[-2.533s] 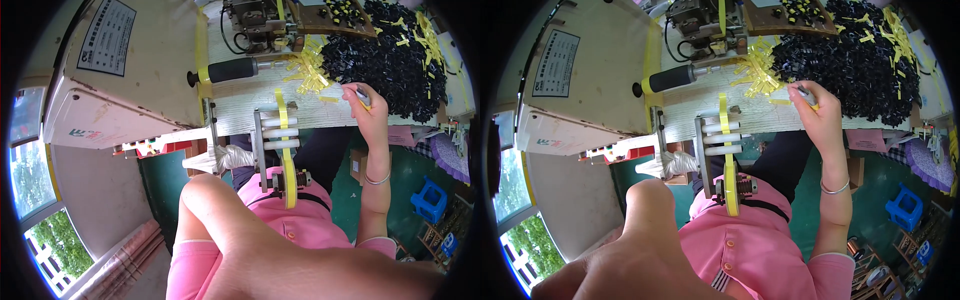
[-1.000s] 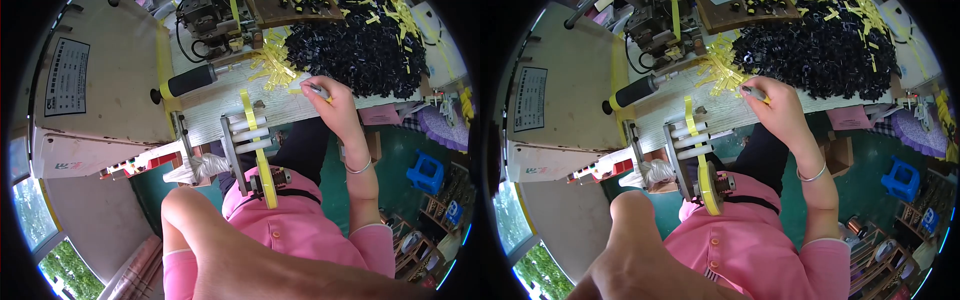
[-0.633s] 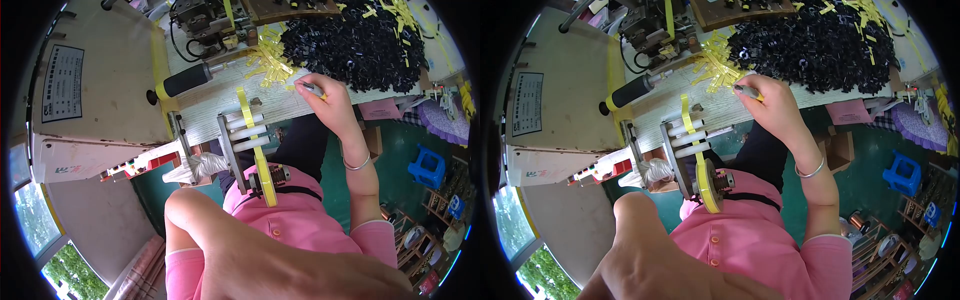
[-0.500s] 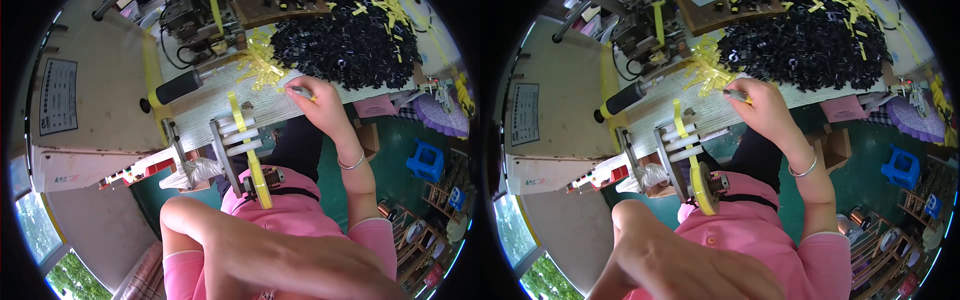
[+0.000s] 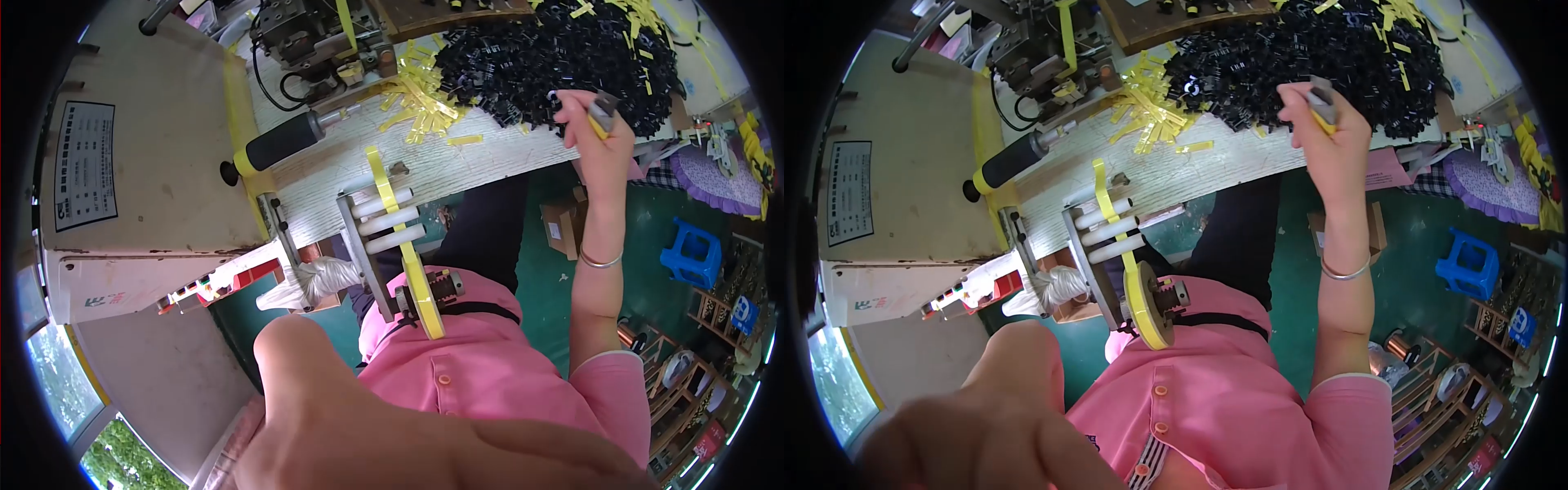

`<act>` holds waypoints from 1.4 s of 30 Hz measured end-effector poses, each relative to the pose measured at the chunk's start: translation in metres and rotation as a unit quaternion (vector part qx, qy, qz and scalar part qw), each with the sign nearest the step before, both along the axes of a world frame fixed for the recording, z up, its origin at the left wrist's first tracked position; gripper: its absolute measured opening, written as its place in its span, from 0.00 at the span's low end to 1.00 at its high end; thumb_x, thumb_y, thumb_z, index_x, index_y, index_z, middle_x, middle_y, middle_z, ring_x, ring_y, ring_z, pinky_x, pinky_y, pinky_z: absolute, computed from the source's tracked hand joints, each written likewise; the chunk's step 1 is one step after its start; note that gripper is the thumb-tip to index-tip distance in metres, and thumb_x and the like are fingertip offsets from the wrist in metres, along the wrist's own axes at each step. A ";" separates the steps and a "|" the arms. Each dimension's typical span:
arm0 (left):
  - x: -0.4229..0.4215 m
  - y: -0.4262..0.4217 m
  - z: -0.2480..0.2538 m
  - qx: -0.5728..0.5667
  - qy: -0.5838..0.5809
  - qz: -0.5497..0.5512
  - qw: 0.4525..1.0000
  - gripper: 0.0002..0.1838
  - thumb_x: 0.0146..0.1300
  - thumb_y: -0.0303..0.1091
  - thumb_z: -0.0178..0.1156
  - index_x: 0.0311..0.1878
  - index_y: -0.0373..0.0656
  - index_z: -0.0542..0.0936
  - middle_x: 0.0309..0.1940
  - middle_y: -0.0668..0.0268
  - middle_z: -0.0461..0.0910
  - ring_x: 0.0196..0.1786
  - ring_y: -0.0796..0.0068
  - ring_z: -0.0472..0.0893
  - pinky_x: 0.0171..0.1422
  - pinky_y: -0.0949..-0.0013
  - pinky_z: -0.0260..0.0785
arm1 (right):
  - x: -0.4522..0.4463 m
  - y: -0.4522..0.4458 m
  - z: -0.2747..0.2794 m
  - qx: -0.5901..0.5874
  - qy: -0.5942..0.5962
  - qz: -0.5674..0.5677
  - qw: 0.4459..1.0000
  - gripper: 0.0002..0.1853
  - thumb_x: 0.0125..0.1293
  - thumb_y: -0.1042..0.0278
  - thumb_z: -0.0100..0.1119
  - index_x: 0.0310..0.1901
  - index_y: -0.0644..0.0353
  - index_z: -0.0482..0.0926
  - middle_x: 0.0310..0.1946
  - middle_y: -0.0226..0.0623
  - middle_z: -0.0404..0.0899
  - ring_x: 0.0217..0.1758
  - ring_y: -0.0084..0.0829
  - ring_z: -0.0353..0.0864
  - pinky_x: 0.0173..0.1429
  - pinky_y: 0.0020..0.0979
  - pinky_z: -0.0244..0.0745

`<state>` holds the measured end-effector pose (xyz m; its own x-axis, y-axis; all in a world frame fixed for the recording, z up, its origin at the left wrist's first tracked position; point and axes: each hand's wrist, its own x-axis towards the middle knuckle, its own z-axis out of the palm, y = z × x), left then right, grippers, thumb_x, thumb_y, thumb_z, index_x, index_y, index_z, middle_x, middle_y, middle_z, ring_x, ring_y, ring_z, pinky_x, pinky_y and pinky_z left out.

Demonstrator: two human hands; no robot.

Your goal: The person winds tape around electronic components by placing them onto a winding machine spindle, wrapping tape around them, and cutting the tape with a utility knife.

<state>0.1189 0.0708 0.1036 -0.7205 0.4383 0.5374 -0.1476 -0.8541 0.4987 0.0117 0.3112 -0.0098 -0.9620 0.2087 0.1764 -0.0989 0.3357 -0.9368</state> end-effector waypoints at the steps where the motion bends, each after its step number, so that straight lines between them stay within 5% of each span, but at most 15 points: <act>1: 0.000 0.001 -0.001 0.007 0.004 -0.004 1.000 0.19 0.66 0.51 0.52 0.34 0.43 0.76 0.31 0.64 0.77 0.46 0.61 0.77 0.54 0.55 0.66 | 0.000 0.004 -0.001 0.000 0.006 -0.009 1.000 0.09 0.64 0.68 0.63 0.42 0.64 0.83 0.26 0.29 0.80 0.21 0.12 0.68 0.26 0.16 0.62; 25: 0.000 0.005 -0.015 -0.007 -0.001 -0.004 1.000 0.16 0.69 0.50 0.47 0.36 0.48 0.75 0.27 0.69 0.78 0.44 0.66 0.72 0.52 0.59 0.62 | -0.017 0.053 -0.014 -0.018 -0.018 -0.109 0.994 0.09 0.62 0.68 0.63 0.41 0.63 0.84 0.28 0.30 0.81 0.20 0.11 0.69 0.24 0.16 0.59; 35: 0.001 -0.012 0.018 -0.014 0.007 0.067 0.998 0.15 0.70 0.50 0.45 0.38 0.50 0.74 0.26 0.71 0.79 0.43 0.68 0.70 0.52 0.61 0.60 | -0.059 0.064 -0.017 0.243 0.006 -0.085 0.966 0.12 0.62 0.61 0.65 0.42 0.59 0.84 0.26 0.24 0.78 0.21 0.11 0.66 0.26 0.17 0.58; 38: -0.004 -0.019 0.018 -0.033 -0.007 0.092 0.995 0.15 0.71 0.50 0.45 0.38 0.51 0.74 0.25 0.71 0.79 0.43 0.69 0.69 0.52 0.61 0.60 | -0.059 0.059 -0.015 0.242 0.010 -0.073 0.968 0.17 0.59 0.57 0.66 0.40 0.65 0.81 0.28 0.42 0.79 0.32 0.36 0.79 0.40 0.31 0.72; 42: -0.018 -0.034 0.002 -0.080 -0.069 0.129 0.986 0.15 0.71 0.50 0.44 0.38 0.52 0.74 0.25 0.72 0.79 0.43 0.70 0.68 0.52 0.62 0.59 | -0.052 0.056 -0.017 0.307 0.068 -0.060 0.947 0.16 0.58 0.58 0.67 0.38 0.64 0.81 0.31 0.43 0.79 0.34 0.42 0.79 0.41 0.34 0.72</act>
<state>0.1010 0.0365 0.1055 -0.8802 0.3025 0.3658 -0.0114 -0.7839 0.6208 -0.0402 0.3672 -0.0266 -0.8976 0.1340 0.4199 -0.1301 0.8297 -0.5429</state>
